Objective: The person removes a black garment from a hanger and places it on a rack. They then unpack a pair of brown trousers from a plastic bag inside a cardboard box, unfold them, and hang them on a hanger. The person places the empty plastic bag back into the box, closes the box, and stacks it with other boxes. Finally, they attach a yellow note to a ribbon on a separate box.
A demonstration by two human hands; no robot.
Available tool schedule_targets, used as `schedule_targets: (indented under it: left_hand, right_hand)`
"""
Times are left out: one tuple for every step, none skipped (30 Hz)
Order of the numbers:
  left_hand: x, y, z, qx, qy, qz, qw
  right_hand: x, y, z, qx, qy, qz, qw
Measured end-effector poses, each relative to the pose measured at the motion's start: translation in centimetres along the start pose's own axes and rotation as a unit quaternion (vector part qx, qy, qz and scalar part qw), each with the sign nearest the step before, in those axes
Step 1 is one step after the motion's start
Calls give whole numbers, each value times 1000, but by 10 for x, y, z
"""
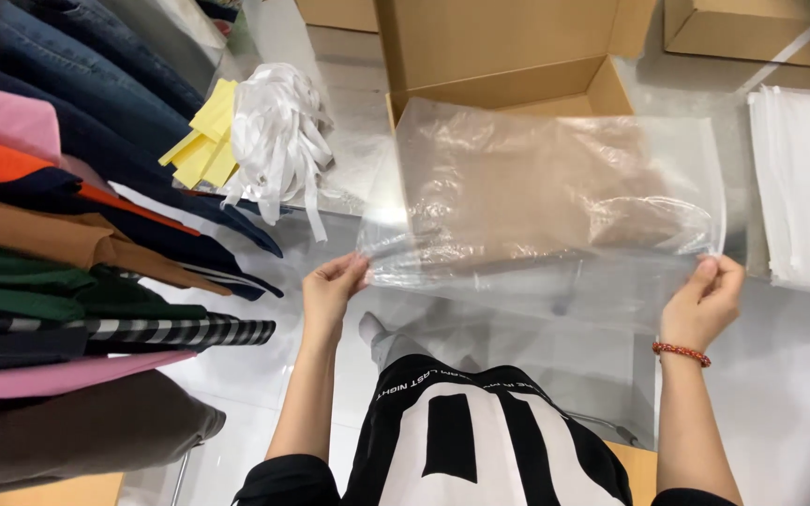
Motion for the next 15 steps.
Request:
schedule_targets:
  left_hand:
    - [3,6,8,1,0,-3,1000]
    - [5,11,19,-2,24,-4,1000]
    - [7,16,31,-5,49,-3,999]
    - [11,20,33,-4,50,-4,999]
    - [16,25,36,-16,62,-18,998]
    - [22,30,40,-29,74,-32,996]
    - [24,31,39,-28,74,-34,996]
    - [27,33,36,-20,58,-41,997]
    - [30,35,33,-13,43,-48,998]
    - [36,33,25,-13,45,-50,998]
    - [40,28,15,-7,33,-44,998]
    - [44,24,5,-1,22,-37,999]
    - [46,20,1,0,22,-40,999]
    - [48,13,-5,18,10,-22,1000]
    - [51,7,-11,35,-3,-4,999]
  right_hand:
    - [3,-1,-14,-1,1,3,1000]
    - [5,-3,-27,19,11,7,1000]
    - [8,-4,-41,42,21,9,999]
    - [12,-6,-54,42,22,11,999]
    - [16,-9,-73,56,-20,31,998]
    - [20,-12,-92,70,-62,51,994]
    - [16,-17,-106,69,-61,53,994]
    - [14,-27,-126,18,-120,99,988]
    - [14,-36,-145,-33,-179,146,972]
    - [13,-32,-129,-32,-180,149,972]
    - [10,-32,-115,-67,-219,146,962]
    - [8,-32,-102,-100,-258,143,950]
    - [5,-35,-90,-101,-257,146,950]
    - [0,-35,-76,-123,-246,133,952]
    - [-4,-36,-63,-146,-236,120,953]
Point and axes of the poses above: each hand's wrist, its own x-axis away from the middle knuckle, its own y-axis out of the back of the hand, z = x × y, the point moved 6 cm from there along -x, towards the middle knuckle, and after that the axes turned 4 degrees about -z, right-handed, at the moved point
